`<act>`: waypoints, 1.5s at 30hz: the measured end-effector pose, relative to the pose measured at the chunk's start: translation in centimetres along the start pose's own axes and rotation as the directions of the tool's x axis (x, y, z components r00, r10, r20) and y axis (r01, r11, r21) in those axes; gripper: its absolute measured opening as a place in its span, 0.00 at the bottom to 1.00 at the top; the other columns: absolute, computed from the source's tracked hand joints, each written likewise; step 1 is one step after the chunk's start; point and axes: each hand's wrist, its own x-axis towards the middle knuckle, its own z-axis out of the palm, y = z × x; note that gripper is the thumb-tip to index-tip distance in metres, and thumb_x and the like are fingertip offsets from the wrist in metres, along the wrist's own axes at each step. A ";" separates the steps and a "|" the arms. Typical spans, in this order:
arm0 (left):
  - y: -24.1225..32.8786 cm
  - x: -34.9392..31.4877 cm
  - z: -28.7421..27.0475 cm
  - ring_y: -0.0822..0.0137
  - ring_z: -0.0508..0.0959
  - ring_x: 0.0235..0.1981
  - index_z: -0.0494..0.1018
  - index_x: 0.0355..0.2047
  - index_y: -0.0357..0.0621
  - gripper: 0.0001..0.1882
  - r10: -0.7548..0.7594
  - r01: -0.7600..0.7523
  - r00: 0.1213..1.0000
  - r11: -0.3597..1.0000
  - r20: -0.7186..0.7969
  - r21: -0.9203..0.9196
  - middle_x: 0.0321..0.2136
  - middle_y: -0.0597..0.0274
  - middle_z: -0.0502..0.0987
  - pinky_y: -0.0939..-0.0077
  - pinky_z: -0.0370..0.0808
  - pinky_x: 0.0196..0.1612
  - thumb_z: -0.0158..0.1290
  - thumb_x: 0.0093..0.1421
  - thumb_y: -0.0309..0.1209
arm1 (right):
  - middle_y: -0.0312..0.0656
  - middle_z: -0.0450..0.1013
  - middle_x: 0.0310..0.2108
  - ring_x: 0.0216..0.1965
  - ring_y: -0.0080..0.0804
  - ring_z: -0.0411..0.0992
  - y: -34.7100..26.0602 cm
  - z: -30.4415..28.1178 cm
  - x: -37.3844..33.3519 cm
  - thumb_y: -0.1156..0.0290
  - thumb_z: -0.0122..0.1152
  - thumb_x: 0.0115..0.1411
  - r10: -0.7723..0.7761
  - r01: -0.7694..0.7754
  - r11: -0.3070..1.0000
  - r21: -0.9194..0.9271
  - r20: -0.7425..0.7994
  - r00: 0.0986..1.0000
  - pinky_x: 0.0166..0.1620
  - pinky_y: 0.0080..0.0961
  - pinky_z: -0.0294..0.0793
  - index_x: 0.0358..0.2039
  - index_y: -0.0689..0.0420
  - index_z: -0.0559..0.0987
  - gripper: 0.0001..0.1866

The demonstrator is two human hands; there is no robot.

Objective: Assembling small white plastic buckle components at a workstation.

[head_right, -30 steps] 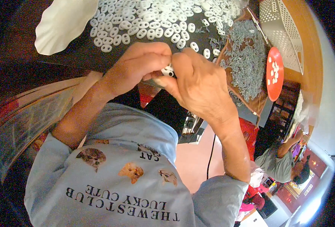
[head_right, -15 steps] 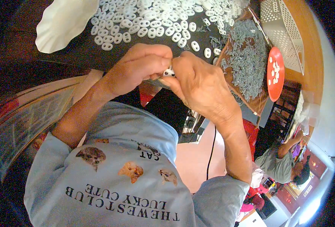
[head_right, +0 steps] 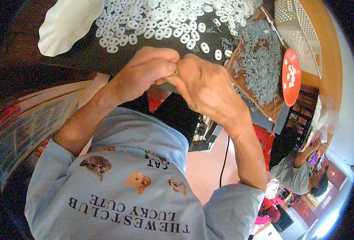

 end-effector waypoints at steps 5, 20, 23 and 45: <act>0.5 -0.1 -0.1 0.79 0.60 0.19 0.62 0.18 0.42 0.14 -0.215 0.219 0.976 0.952 0.041 -0.213 0.15 0.72 0.59 0.79 0.56 0.22 0.44 0.58 0.35 | 0.52 0.68 0.31 0.30 0.54 0.69 -0.1 -0.4 -0.2 0.69 0.59 0.58 0.049 -0.053 0.997 0.060 0.068 0.996 0.32 0.42 0.70 0.35 0.64 0.69 0.12; 0.8 -0.1 -0.3 0.80 0.63 0.21 0.67 0.23 0.41 0.13 -0.215 0.220 0.976 0.952 0.046 -0.215 0.18 0.73 0.64 0.83 0.59 0.25 0.45 0.61 0.36 | 0.46 0.67 0.23 0.23 0.38 0.70 -2.0 -1.7 -0.7 0.71 0.58 0.60 0.349 -0.318 0.850 0.419 0.003 0.937 0.25 0.31 0.69 0.33 0.61 0.73 0.07; 1.2 -0.3 0.6 0.79 0.64 0.22 0.70 0.27 0.39 0.11 -0.207 0.200 0.976 0.974 -0.062 -0.107 0.19 0.71 0.66 0.82 0.62 0.27 0.46 0.62 0.33 | 0.41 0.68 0.20 0.24 0.24 0.67 -2.1 -2.7 -1.5 0.72 0.54 0.63 0.513 -0.482 0.773 0.413 0.041 0.857 0.26 0.22 0.66 0.32 0.61 0.75 0.06; 15.4 -7.6 -4.5 0.69 0.75 0.19 0.75 0.33 0.42 0.08 -0.183 0.247 0.967 0.844 0.176 -0.476 0.24 0.61 0.76 0.81 0.70 0.22 0.50 0.60 0.32 | 0.31 0.65 0.21 0.26 0.16 0.60 13.0 -9.5 -14.7 0.64 0.55 0.64 0.711 -0.783 0.618 0.064 -0.471 0.522 0.29 0.18 0.62 0.31 0.67 0.75 0.16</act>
